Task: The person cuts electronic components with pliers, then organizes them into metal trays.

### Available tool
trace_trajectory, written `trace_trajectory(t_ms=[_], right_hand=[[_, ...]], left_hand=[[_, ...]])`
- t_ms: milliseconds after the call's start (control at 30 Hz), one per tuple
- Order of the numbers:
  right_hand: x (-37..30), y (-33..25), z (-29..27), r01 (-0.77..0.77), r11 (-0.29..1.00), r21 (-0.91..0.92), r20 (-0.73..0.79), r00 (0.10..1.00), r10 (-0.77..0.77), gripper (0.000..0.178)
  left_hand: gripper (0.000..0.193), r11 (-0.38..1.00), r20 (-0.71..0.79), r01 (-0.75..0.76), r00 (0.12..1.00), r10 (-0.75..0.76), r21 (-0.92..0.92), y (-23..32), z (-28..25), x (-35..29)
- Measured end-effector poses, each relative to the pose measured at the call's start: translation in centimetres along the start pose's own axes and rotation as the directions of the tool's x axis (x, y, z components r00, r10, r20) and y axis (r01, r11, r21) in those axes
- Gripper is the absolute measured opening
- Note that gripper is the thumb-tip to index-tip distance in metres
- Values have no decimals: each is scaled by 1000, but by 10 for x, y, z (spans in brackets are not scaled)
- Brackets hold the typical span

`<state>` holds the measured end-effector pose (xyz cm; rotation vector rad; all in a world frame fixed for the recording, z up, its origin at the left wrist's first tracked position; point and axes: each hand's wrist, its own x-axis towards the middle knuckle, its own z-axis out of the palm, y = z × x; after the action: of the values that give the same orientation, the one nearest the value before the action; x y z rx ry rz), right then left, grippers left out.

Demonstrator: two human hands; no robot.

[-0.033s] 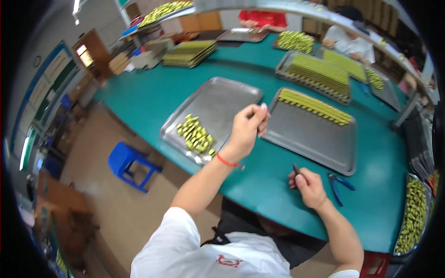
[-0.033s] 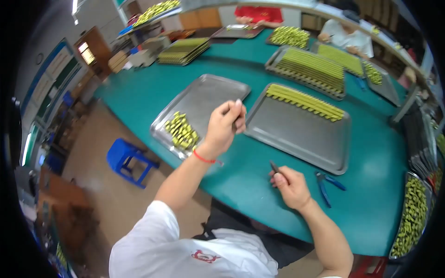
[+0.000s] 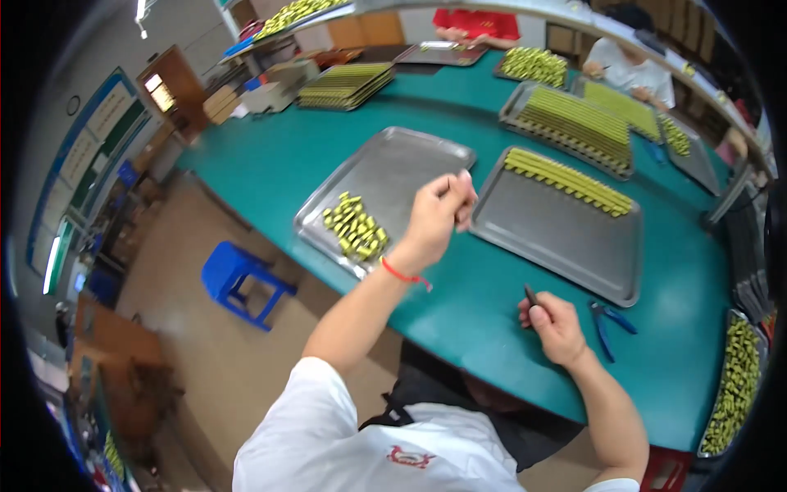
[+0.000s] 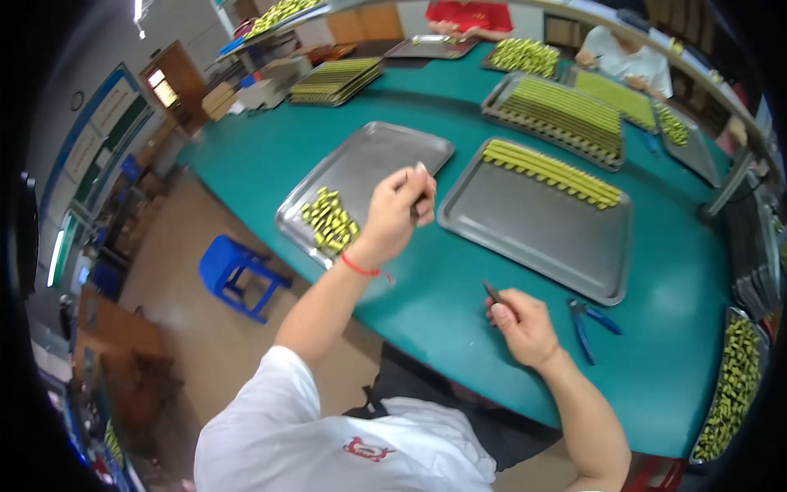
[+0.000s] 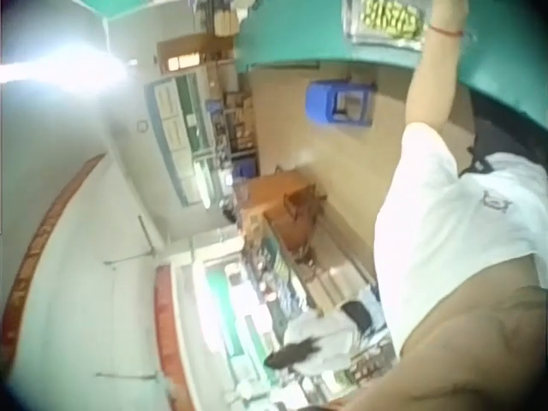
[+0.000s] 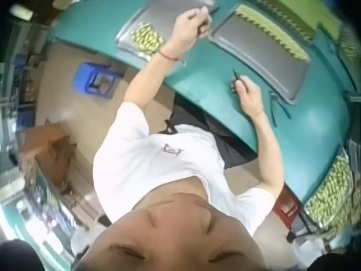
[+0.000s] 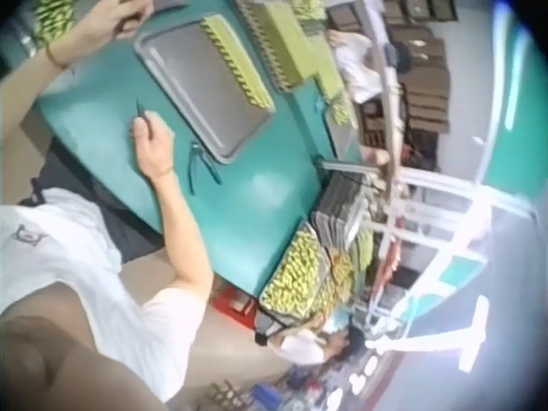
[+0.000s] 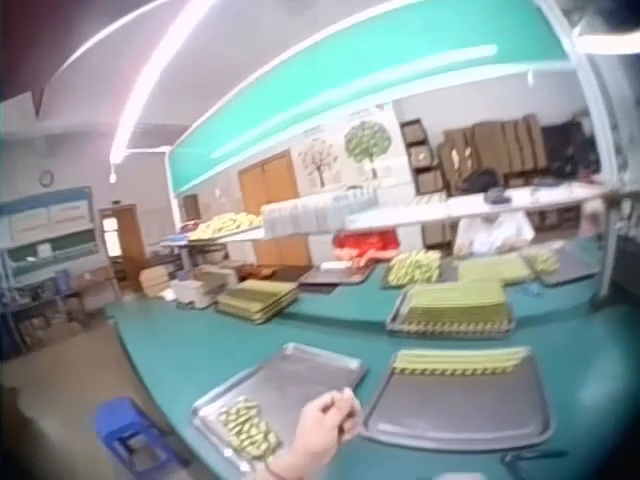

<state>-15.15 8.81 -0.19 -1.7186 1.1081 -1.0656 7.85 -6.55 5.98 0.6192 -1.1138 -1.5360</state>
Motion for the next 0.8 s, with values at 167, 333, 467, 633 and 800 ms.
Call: trace_trajectory(t_ms=[167, 333, 467, 633, 800], right_hand=[[7, -4, 6, 97, 991, -97, 52, 994, -92, 20], [3, 1, 12, 145, 989, -39, 19, 989, -145, 41], [-3, 1, 12, 226, 962, -155, 18, 974, -226, 40], [-4, 8, 8, 197, 979, -50, -152, 967, -203, 40], [0, 4, -1, -77, 827, 556, -226, 944, 239, 45]], left_hand=[[28, 372, -77, 90, 996, -47, 924, 64, -98, 1], [37, -266, -191, 124, 952, -240, 956, 85, -151, -14], [33, -337, -136, 57, 967, -216, 940, 65, -156, -15], [27, -68, -116, 110, 989, -95, 992, 73, -133, 13], [22, 960, 38, 153, 985, -167, 235, 39, -14, 26]])
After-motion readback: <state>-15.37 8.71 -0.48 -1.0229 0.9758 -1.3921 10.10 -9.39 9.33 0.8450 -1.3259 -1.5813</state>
